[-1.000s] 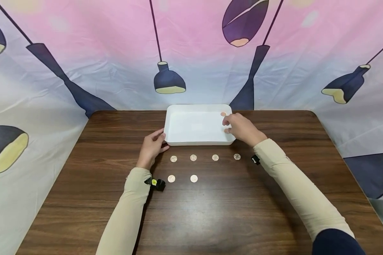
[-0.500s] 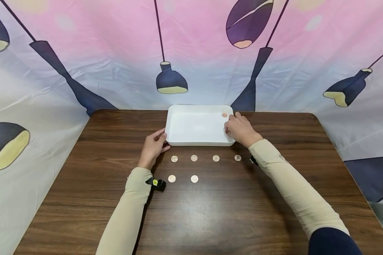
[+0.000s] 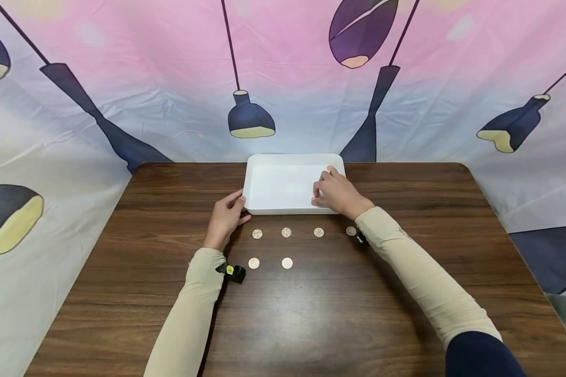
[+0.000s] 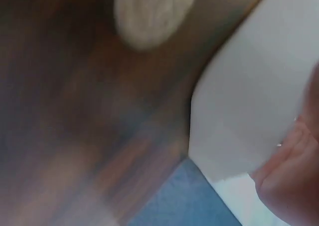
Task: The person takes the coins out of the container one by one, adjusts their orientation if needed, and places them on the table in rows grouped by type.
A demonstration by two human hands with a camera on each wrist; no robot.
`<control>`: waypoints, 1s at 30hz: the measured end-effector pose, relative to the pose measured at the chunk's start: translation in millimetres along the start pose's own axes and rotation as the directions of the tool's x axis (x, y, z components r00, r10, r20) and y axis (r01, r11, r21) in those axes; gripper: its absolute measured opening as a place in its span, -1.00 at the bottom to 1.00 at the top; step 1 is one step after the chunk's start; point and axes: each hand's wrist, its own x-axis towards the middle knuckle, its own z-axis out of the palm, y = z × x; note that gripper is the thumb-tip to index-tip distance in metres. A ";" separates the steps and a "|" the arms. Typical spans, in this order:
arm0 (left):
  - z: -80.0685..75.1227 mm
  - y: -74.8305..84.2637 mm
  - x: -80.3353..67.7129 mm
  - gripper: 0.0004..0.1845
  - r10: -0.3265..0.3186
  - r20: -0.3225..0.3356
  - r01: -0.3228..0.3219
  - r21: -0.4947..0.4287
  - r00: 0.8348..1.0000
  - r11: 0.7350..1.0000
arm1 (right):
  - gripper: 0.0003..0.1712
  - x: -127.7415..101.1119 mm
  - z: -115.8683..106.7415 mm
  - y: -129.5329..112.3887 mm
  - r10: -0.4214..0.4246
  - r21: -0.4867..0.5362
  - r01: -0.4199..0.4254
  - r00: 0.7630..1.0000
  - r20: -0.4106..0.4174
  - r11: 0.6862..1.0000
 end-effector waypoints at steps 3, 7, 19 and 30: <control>0.4 -0.7 1.2 -0.50 0.003 0.002 -0.003 -0.004 1.000 1.000 | -0.76 2.6 2.0 -1.7 0.031 0.100 -0.033 0.999 0.028 0.994; -1.2 -1.8 1.2 -0.49 -0.004 -0.010 0.004 0.001 1.000 1.000 | -0.81 4.3 0.7 0.6 0.003 0.317 -0.028 0.997 0.079 0.948; -3.1 -1.9 0.2 -0.50 0.006 -0.011 -0.006 -0.003 1.000 1.000 | -0.77 13.4 1.6 1.8 -0.033 0.368 -0.017 0.991 0.129 0.930; 0.7 -2.6 0.1 -0.51 0.007 -0.005 -0.007 0.007 1.000 1.000 | -0.94 16.4 -3.9 -1.0 -0.053 0.367 -0.036 0.972 0.229 0.930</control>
